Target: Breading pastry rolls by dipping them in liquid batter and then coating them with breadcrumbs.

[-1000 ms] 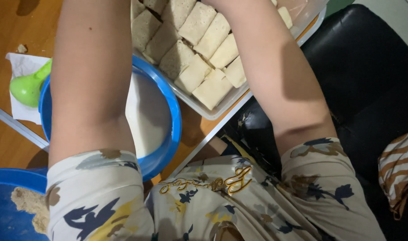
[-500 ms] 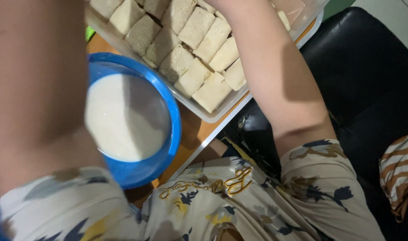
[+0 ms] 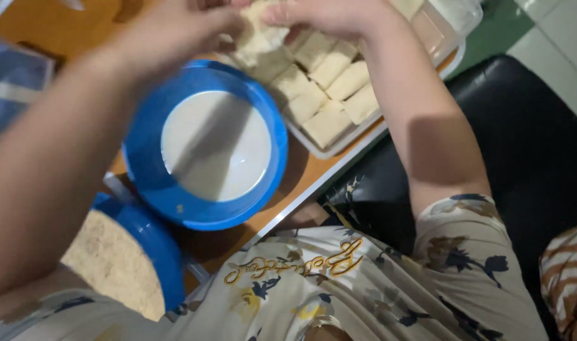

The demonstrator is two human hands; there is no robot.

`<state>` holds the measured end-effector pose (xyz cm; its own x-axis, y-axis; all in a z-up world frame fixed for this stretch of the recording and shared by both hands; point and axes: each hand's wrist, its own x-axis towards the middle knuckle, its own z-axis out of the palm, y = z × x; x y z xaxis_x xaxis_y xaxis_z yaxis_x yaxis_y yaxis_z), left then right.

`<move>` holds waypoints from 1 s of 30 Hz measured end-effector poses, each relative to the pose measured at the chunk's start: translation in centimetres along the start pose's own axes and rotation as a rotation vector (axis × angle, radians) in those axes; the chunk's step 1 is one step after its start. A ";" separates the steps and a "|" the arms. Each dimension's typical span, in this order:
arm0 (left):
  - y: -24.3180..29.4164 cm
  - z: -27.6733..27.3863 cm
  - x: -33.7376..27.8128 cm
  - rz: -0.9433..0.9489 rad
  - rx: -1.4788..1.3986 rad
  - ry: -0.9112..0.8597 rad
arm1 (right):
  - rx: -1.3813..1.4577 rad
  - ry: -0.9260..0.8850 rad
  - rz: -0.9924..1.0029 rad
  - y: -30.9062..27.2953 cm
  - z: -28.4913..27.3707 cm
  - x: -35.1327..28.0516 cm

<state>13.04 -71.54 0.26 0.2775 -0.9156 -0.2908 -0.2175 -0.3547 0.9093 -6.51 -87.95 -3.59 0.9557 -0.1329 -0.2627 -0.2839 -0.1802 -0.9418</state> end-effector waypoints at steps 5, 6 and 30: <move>-8.7 -5.4 -11.7 0.015 -0.433 0.017 | 0.054 -0.144 -0.244 -3.6 9.3 9.0; -9.0 -5.2 -13.3 -0.021 -0.424 0.010 | 0.078 -0.170 -0.201 -4.2 10.8 8.5; -21.3 -3.9 -14.2 -0.377 0.751 0.001 | -1.070 -0.156 0.011 -1.0 26.5 12.4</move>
<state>17.36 -50.27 -13.85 0.4569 -0.7108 -0.5348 -0.6752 -0.6685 0.3117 7.72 -63.61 -11.50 0.9305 -0.0278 -0.3652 -0.1409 -0.9475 -0.2870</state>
